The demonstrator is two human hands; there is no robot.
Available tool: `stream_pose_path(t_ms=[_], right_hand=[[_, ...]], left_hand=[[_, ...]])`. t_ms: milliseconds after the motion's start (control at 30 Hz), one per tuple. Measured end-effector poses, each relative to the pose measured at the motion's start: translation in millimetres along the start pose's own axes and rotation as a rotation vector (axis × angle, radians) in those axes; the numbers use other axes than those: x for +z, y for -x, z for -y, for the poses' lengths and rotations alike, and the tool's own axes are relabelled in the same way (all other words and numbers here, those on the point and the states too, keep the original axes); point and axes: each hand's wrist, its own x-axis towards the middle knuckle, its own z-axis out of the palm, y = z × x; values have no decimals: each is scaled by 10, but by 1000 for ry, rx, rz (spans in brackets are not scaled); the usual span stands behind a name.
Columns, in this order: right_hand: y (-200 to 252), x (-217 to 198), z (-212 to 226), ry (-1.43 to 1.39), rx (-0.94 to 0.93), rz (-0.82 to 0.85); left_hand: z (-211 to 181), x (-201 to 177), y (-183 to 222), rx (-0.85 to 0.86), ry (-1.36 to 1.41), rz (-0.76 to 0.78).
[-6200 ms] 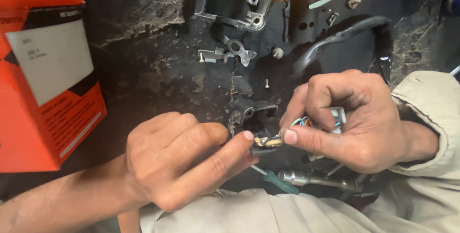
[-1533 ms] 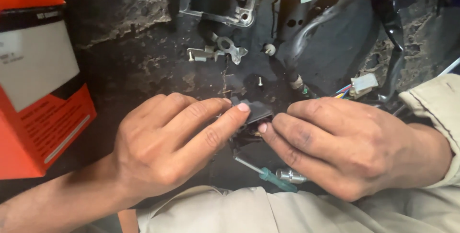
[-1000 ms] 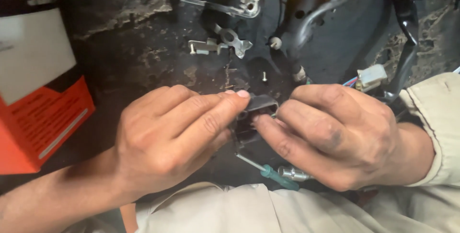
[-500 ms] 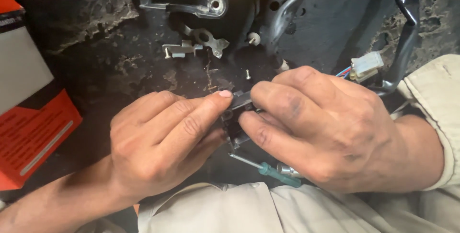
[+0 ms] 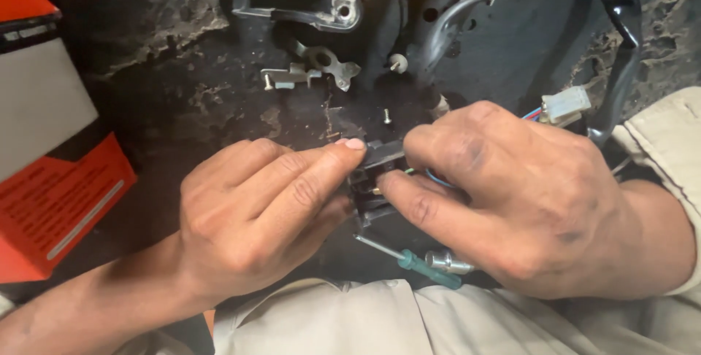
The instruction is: Repairing and reassembling a motorcycle handle bar switch assembly on a workbench.
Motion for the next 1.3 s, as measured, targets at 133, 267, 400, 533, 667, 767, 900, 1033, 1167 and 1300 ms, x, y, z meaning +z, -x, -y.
stream_pose_path(t_ms=[133,267,400,533,667,767,900,1033,1167,1300], right_hand=[[-5,36,21,29,-21,5],[-7,49,29,37,-12,24],[24,51,-16,-24,7,44],[77,43,-120,-140,35,88],[-4,92,-123,-233,72,57],[-35,124,-110,-243,57,25],[-113,170,-86,-224,-31,-17],[-156,180,-94,-196,-96,-27],[-151,181,-95,-187,-121,-14],[-155,140,-54,-157,-94,33]], left_hand=[[8,-11,39,-3,-2,11],[21,-22,58,23,-33,3],[39,-33,82,49,-72,-9],[88,-92,102,55,-62,-33],[119,-117,154,66,-100,-62],[135,-146,176,77,-94,-75],[130,-182,172,82,-58,-70],[113,-195,137,107,-154,-74],[118,-179,158,103,-152,-77],[118,-195,162,119,-172,-72]])
